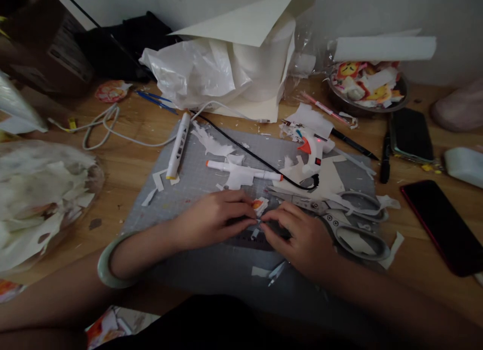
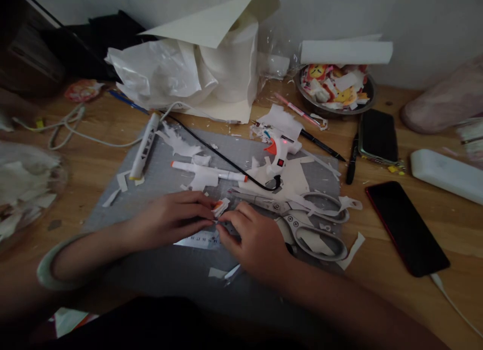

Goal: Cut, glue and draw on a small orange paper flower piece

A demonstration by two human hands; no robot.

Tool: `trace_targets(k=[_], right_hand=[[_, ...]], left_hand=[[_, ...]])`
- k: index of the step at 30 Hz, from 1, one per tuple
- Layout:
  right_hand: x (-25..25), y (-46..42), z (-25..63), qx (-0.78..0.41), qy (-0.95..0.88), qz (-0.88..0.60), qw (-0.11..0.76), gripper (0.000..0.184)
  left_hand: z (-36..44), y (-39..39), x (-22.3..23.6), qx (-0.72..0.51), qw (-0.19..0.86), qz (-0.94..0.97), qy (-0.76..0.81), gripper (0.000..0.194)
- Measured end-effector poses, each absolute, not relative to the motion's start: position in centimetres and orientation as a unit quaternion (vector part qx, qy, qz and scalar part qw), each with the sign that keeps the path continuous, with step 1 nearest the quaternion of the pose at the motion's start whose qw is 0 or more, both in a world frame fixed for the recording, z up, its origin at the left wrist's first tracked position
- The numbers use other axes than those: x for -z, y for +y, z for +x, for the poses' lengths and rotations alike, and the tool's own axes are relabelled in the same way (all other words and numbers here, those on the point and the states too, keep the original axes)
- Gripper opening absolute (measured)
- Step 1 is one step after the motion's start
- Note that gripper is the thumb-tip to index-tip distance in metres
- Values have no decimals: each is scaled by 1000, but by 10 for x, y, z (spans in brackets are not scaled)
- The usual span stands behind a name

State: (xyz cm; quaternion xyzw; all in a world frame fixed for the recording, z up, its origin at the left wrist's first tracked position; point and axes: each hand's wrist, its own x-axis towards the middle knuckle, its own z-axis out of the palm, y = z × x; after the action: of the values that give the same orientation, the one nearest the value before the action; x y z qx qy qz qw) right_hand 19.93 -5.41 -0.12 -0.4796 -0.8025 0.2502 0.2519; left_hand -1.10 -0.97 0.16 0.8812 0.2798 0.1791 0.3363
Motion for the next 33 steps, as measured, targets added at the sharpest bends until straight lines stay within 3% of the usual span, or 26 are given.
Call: trace_targets(k=[19,33], right_hand=[[-5,-45,200,-298,-778,-503,229,9],[-12,-34,197,-446,-643,-602,157,7]], left_hand=[[-11,-10,-2,-177,333,884,277,13],[-10,-10,-2,-176,323,887,280,14]])
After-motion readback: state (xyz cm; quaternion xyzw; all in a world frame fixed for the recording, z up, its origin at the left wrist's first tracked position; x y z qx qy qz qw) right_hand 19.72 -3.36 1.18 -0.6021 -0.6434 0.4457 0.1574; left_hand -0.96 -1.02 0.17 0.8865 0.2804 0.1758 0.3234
